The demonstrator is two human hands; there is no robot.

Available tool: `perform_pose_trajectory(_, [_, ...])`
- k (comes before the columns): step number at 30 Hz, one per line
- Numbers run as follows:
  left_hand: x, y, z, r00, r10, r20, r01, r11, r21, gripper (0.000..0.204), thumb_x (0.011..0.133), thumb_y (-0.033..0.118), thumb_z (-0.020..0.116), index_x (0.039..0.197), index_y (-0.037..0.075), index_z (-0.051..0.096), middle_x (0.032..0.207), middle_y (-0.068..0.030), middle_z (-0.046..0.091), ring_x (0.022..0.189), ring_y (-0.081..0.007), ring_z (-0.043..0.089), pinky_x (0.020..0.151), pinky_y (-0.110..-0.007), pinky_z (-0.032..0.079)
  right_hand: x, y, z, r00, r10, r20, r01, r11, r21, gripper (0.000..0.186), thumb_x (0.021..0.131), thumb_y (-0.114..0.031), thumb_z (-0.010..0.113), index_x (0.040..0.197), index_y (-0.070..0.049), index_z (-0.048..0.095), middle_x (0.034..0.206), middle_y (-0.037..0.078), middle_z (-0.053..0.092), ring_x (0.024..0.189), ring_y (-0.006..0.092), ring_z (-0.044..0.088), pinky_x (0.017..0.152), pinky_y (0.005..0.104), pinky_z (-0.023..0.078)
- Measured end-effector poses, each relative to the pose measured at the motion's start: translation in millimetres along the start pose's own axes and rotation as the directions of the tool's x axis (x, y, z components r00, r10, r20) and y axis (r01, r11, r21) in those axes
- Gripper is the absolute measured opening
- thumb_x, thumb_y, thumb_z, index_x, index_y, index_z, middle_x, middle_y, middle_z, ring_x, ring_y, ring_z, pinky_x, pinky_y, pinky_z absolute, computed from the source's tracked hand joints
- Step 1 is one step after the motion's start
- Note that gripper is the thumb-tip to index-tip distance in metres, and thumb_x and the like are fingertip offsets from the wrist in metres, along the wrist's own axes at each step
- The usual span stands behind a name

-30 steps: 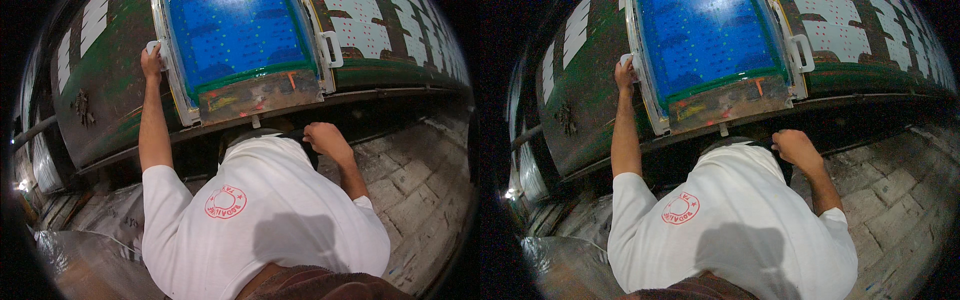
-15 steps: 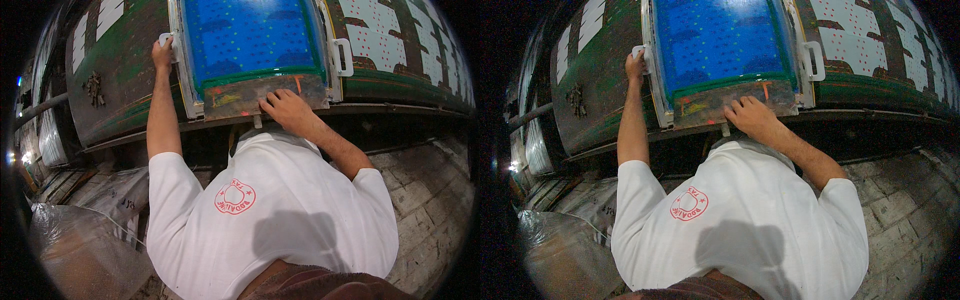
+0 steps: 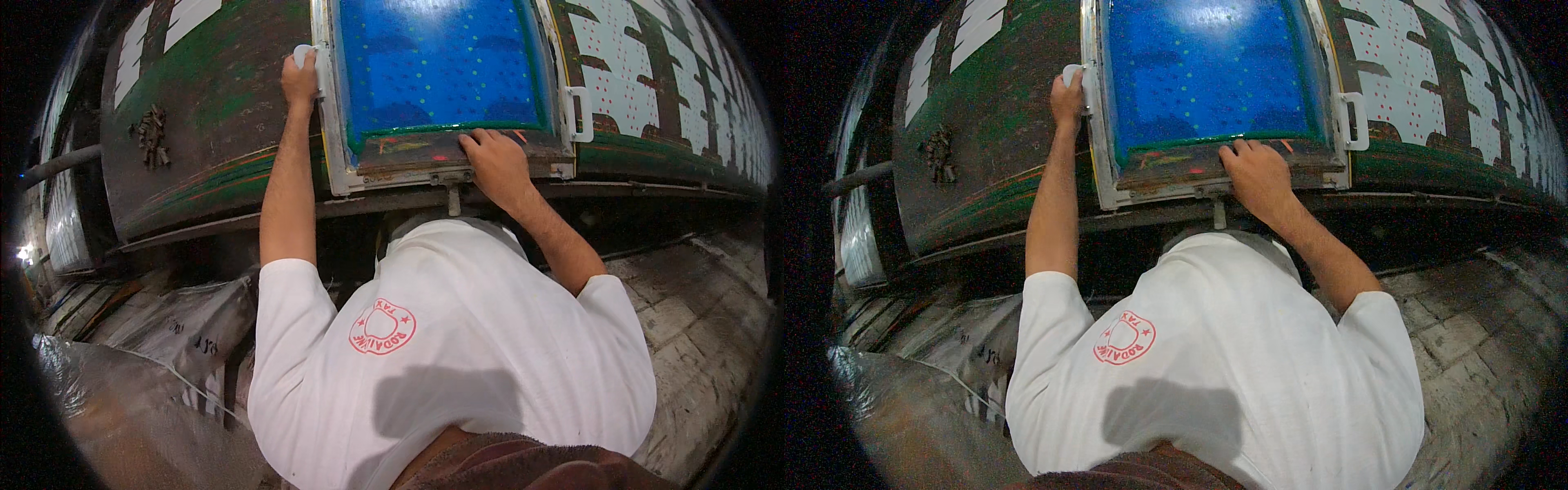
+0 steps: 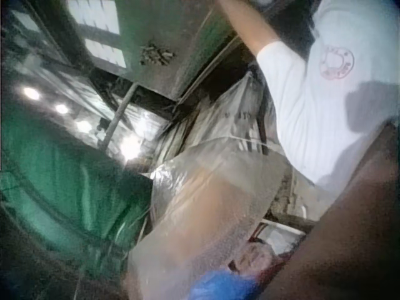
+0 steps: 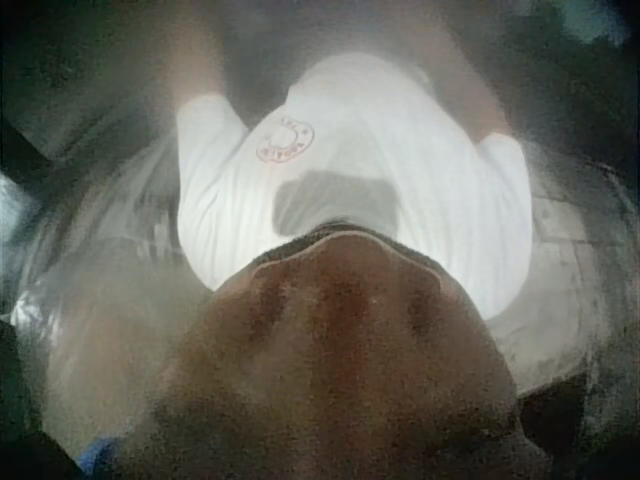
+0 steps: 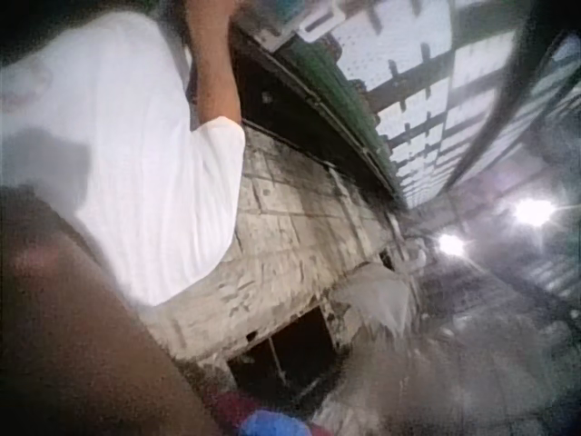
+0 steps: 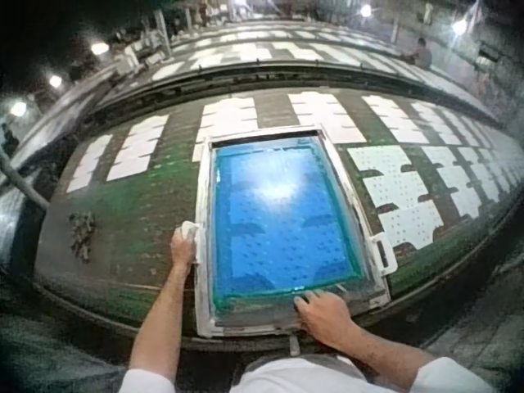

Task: The person uses a squeegee to pull blue ink across a screen printing frame, repeatedly lifting and repositioning the frame to print a pattern onto a long fabric roll. The person maintains consistent pressure and alignment throughout the process.

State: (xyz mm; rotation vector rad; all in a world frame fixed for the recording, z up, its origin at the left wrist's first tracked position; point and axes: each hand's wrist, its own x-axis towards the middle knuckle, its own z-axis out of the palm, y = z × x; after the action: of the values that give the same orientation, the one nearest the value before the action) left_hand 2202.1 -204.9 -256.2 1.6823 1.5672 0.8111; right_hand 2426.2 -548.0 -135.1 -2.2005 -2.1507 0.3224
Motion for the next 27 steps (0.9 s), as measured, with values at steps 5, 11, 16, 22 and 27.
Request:
perform_pose_trajectory(5, [-3.6,2.7,-2.5,0.999,-0.034,0.021,0.035,0.997,-0.062,0.043,0.105,0.034,0.041,0.099,-0.003,0.063,0.084,-0.0168,0.067,0.081,-0.033,0.066,0.077,-0.046,0.049,20.6,2.3,17.6,0.981,-0.004,-0.194,-0.009,0.998,-0.065,0.042,0.076,0.002,0.071,0.117,-0.005,0.069,0.115,0.012,0.069,0.107,0.0292,0.067,0.087,0.0401,0.056])
perform_pose_trajectory(11, [1.7,-10.0,2.5,0.988,-0.133,0.078,0.147,0.963,-0.226,0.042,0.106,0.033,0.041,0.097,-0.002,0.063,0.08,-0.0136,0.063,0.076,-0.0296,0.062,0.073,-0.044,0.047,117.4,41.7,10.3,0.963,-0.024,-0.267,-0.005,0.994,-0.108,0.014,0.084,-0.01,0.065,0.097,-0.007,0.071,0.091,0.014,0.071,0.089,0.0326,0.071,0.075,0.0449,0.058])
perform_pose_trajectory(16, [6.7,-21.2,7.6,0.994,-0.106,0.018,0.107,0.985,-0.137,0.04,0.106,0.034,0.043,0.101,0.0,0.064,0.078,-0.011,0.063,0.072,-0.0259,0.061,0.071,-0.042,0.047,223.4,88.8,-1.8,0.945,-0.035,-0.326,-0.005,0.993,-0.12,0.01,0.083,-0.013,0.063,0.087,-0.008,0.071,0.083,0.016,0.071,0.081,0.0369,0.072,0.069,0.05,0.058])
perform_pose_trajectory(22, [-0.5,-19.3,1.5,0.985,-0.156,0.08,0.172,0.949,-0.263,0.037,0.108,0.033,0.043,0.099,0.002,0.062,0.072,-0.0025,0.056,0.063,-0.0131,0.053,0.06,-0.033,0.044,342.3,155.2,-20.9,0.946,-0.056,-0.318,0.0,0.985,-0.174,0.013,0.082,-0.016,0.064,0.085,-0.008,0.073,0.09,0.019,0.074,0.085,0.0386,0.074,0.07,0.0528,0.059])
perform_pose_trajectory(27, [-3.4,-12.0,-0.1,0.98,-0.183,0.074,0.197,0.935,-0.296,0.035,0.109,0.033,0.043,0.1,0.003,0.06,0.07,0.0009,0.051,0.059,-0.0083,0.048,0.054,-0.028,0.04,422.4,200.5,-34.7,0.925,-0.095,-0.367,0.024,0.981,-0.194,0.015,0.085,-0.019,0.065,0.08,-0.007,0.072,0.082,0.016,0.072,0.075,0.0335,0.072,0.064,0.0461,0.058])
